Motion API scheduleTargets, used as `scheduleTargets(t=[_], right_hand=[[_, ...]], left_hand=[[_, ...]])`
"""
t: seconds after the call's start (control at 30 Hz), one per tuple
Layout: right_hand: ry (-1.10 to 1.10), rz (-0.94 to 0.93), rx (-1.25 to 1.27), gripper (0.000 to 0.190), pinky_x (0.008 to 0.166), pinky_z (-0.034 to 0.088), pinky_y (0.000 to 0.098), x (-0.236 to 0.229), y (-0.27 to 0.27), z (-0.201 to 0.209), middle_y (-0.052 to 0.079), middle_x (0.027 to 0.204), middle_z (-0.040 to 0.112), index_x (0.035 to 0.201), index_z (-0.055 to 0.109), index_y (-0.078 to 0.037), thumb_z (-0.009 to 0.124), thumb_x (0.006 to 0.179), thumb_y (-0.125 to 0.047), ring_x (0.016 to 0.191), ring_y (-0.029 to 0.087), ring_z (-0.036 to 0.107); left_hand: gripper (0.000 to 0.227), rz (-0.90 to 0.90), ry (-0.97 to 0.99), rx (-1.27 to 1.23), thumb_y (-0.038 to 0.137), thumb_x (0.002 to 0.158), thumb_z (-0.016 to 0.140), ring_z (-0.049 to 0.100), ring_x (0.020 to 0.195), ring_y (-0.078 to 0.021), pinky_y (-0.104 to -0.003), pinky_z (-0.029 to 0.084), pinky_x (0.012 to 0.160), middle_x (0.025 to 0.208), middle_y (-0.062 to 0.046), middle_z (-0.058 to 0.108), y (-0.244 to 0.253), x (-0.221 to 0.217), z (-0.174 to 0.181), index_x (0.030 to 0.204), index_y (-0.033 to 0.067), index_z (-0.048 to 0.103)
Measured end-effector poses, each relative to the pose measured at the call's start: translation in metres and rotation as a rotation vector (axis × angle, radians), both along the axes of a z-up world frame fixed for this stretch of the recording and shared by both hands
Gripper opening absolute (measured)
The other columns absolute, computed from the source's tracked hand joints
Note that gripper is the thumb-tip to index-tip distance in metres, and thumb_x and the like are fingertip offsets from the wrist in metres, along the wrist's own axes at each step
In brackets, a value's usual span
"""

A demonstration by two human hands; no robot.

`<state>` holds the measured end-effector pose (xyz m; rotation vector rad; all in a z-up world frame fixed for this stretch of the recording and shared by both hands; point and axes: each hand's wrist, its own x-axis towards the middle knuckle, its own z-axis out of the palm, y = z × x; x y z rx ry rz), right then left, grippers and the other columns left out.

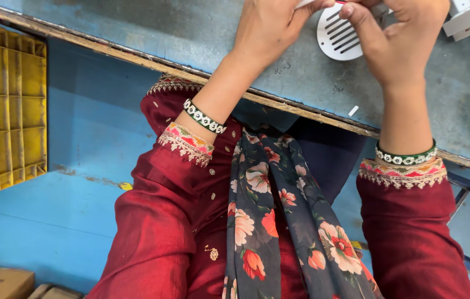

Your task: The person assembles white plastic electrical components by inserting rods into circular bases and securing them with a connector. They use scissors and pliers to trim and adjust parts, then place the finished units on the table.

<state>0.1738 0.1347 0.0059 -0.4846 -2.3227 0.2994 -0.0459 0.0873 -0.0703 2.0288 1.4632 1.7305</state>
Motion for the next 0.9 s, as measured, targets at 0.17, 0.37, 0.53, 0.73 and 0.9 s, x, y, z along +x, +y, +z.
scheduleTargets(t=[0.17,0.37,0.53,0.73,0.9], right_hand=[[-0.017,-0.061,0.033,0.007,0.092,0.040,0.0341,-0.007,-0.009,0.001,0.008,0.096,0.072,0.105,0.076,-0.001,0.074,0.099,0.000,0.091,0.021,0.066],[-0.047,-0.128,0.077,0.003,0.111,0.024,0.0405,-0.015,-0.014,0.006,0.002,0.092,0.070,0.104,0.078,-0.007,0.078,0.102,-0.009,0.097,0.020,0.062],[0.023,-0.169,0.067,0.003,0.112,0.024,0.0404,-0.018,-0.016,0.001,0.002,0.094,0.071,0.102,0.075,-0.006,0.075,0.104,-0.009,0.097,0.020,0.064],[0.090,-0.221,-0.040,0.003,0.119,0.022,0.0425,-0.015,-0.017,0.000,0.004,0.097,0.072,0.104,0.075,-0.006,0.075,0.104,-0.009,0.094,0.021,0.065],[0.059,-0.257,0.044,0.005,0.123,0.020,0.0424,-0.020,-0.022,-0.001,0.006,0.093,0.070,0.104,0.078,-0.006,0.079,0.102,-0.011,0.094,0.023,0.064]], left_hand=[[0.014,-0.005,0.032,-0.097,0.024,0.100,0.071,0.072,0.080,-0.0291,-0.042,0.055,0.068,0.089,-0.006,0.074,-0.010,-0.002,0.018,0.106,0.0105,0.070],[0.011,0.018,-0.034,-0.164,0.015,0.099,0.064,0.075,0.088,-0.0268,-0.041,0.057,0.074,0.094,-0.001,0.077,-0.017,0.003,0.030,0.108,0.0124,0.067],[0.021,0.069,-0.029,-0.102,0.029,0.100,0.069,0.070,0.082,-0.0336,-0.042,0.055,0.067,0.091,-0.011,0.073,-0.013,0.003,0.022,0.105,0.0079,0.068],[0.034,0.041,-0.269,-0.451,0.034,0.113,0.060,0.061,0.070,-0.0294,-0.043,0.048,0.069,0.077,-0.012,0.056,-0.009,-0.008,0.013,0.099,0.0029,0.061],[0.011,0.168,0.072,-0.062,0.020,0.101,0.067,0.058,0.100,-0.0242,-0.041,0.043,0.086,0.104,-0.002,0.061,-0.016,0.001,0.019,0.110,0.0161,0.072]])
